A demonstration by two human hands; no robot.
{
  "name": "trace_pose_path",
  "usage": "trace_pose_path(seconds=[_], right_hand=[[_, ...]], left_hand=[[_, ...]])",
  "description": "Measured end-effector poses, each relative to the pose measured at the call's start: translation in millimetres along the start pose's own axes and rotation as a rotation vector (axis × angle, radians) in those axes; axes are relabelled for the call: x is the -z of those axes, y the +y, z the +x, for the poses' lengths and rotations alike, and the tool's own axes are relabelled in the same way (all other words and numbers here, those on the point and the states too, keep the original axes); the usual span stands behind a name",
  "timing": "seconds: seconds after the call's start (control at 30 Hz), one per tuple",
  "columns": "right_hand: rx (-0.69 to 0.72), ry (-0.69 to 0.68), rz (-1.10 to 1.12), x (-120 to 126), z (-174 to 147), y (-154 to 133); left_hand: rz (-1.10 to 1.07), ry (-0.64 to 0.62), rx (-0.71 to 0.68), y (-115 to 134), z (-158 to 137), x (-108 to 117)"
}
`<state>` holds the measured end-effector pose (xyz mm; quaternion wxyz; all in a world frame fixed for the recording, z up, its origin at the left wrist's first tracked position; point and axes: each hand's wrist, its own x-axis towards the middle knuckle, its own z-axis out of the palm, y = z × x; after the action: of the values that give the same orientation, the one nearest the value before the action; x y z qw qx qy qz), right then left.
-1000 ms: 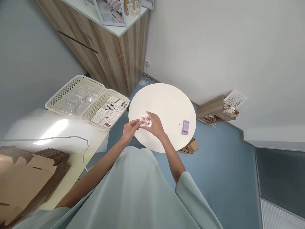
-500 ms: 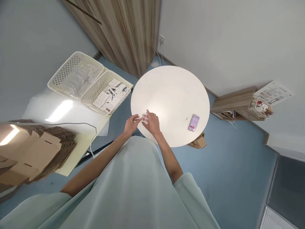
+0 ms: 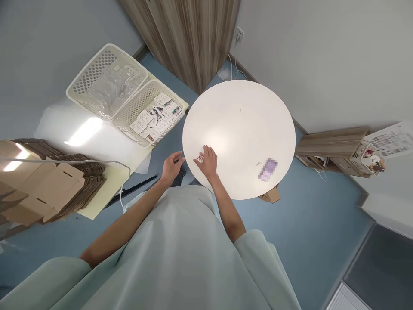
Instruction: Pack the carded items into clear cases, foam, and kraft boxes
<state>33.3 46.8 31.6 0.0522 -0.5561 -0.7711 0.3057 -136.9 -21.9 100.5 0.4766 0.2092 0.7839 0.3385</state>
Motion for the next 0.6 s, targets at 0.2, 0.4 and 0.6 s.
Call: trace_pose_path(seconds=[0.2,0.4,0.6], right_hand=[[-0.028,0.103,-0.074,23.5,25.6,-45.7],[0.056,0.157,-0.175,50.5,71.6,-118.8],[0.162,0.067,-0.192,46.5,135.4,-200.1]], left_hand=[[-0.088,-0.036,-0.058,19.0,32.9,22.6],[-0.27,0.01,-0.138,40.0,72.2,61.9],[-0.447,0.143,-0.167,44.6,96.3,111.3]])
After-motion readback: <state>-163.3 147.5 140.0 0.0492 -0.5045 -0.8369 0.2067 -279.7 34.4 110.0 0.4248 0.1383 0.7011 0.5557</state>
